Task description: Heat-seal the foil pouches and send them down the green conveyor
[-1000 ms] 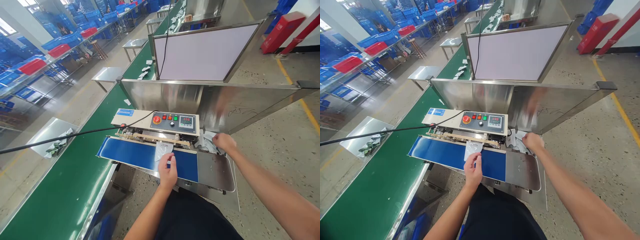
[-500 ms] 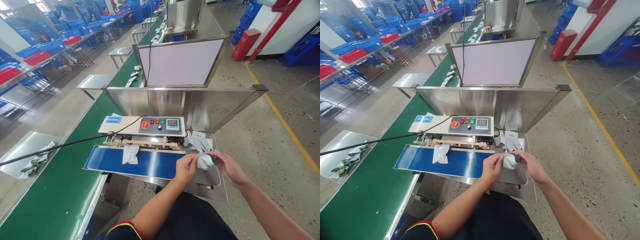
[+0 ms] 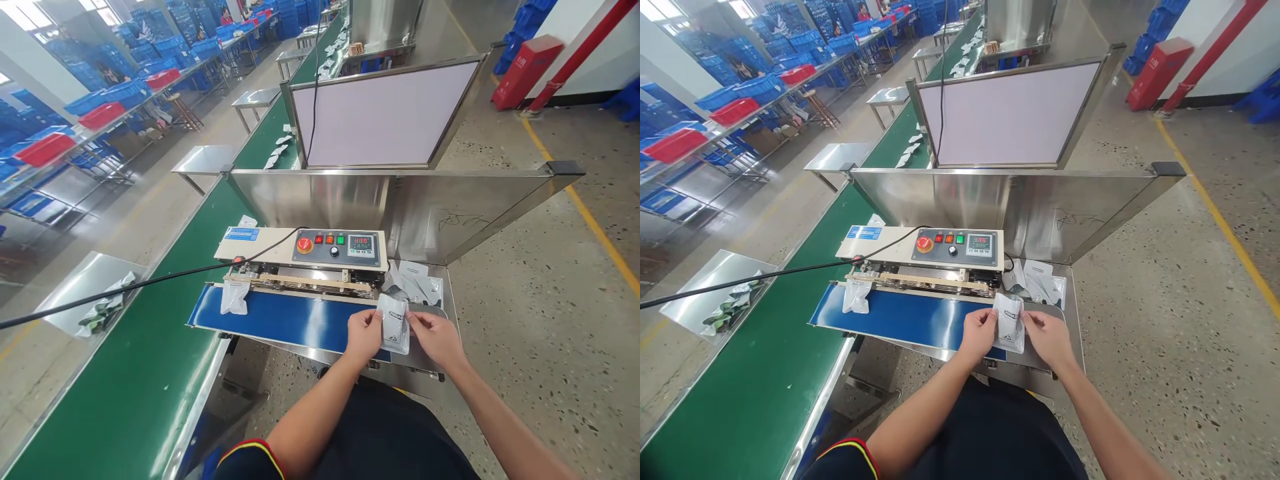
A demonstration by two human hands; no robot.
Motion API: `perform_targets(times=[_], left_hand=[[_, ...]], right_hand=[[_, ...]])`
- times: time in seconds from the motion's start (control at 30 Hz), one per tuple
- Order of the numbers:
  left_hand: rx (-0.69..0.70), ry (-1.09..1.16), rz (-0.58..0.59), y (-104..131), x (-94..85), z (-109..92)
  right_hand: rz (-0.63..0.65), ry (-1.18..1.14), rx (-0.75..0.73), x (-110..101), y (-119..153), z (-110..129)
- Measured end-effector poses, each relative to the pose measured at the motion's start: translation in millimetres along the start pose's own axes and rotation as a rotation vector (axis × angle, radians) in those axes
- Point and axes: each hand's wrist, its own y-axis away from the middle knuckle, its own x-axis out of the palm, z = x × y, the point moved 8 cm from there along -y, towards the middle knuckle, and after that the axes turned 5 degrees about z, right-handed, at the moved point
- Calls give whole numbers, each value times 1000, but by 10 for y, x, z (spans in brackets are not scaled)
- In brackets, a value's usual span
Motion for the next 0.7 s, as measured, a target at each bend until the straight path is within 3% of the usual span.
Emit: perform_targets(times=[0.07,0.17,0.27,0.4,0.47,0.57,0.63,0.7], left_hand=[[-21,54,11,-14,8,73],[-121,158,-40,-79,28,259],[-210,255,-147,-194,-19,411],[-219,323,-231,-289,-273,427],[-181,326,-259,-262,-487,371],[-101,247,-366,-97,-888,256],[-17,166,-529,111,-1168,163],[89,96,-669,342,-1330,61]], right_hand=[[-4,-42,31,-18,13,-51],[-116,-228,161,-92,41,-200],[-105,-376,225,68,-8,-207],[-13,-331,196,386,-177,-2],[22,-241,204,370,-295,67],[-56,10,259,-117,-517,61],[-155,220,308,-600,-674,17],[-182,403,308,-958,-833,-1]])
